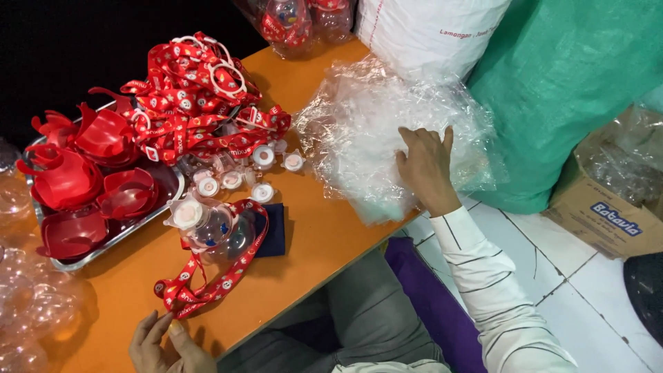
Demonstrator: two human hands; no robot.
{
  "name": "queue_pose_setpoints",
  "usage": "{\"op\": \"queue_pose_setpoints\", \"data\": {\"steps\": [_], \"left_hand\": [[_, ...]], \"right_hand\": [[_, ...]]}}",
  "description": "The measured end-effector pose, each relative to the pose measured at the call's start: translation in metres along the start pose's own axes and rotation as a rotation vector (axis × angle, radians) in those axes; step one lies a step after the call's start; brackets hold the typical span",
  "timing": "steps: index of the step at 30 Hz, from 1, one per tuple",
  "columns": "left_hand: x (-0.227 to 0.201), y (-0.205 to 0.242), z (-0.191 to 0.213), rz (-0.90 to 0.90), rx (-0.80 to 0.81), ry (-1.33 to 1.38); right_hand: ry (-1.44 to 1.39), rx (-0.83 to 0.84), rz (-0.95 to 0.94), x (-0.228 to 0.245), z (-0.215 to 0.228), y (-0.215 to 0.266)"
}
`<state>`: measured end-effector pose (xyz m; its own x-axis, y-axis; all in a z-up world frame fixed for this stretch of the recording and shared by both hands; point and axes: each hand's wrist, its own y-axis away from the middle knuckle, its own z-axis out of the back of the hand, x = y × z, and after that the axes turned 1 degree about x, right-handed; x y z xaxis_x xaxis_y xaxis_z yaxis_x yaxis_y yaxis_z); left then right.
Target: Attaching red straps to clear plastic bottles and placing them into plastic bags for packaging.
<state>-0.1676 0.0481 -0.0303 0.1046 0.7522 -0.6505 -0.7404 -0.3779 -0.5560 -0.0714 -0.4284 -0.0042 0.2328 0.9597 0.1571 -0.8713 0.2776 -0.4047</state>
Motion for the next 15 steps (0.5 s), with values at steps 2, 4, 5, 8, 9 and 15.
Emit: {"op": "queue_pose_setpoints", "data": {"steps": [2, 4, 5, 8, 9, 15], "left_hand": [[0.001, 0.000, 0.001, -0.037, -0.003, 0.021], [0.002, -0.001, 0.000, -0.080, -0.004, 0.046], [0.003, -0.001, -0.001, -0.087, -0.004, 0.059], [0.008, 0.001, -0.001, -0.068, 0.014, 0.032], [0.010, 0.001, -0.002, -0.042, 0.025, -0.006], [0.004, 0.002, -0.001, -0.007, 0.030, 0.000]], "right_hand": [[-0.069, 0.020, -0.014, 0.002, 0.007, -0.001], [-0.136, 0.036, -0.035, 0.000, 0.010, -0.004], [-0.204, 0.016, -0.023, -0.004, 0.009, -0.005], [-0.341, -0.013, 0.003, -0.005, 0.020, -0.006], [-0.412, -0.027, 0.021, -0.004, 0.026, -0.007], [-0.605, -0.301, 0.037, 0.013, 0.062, -0.004]]}}
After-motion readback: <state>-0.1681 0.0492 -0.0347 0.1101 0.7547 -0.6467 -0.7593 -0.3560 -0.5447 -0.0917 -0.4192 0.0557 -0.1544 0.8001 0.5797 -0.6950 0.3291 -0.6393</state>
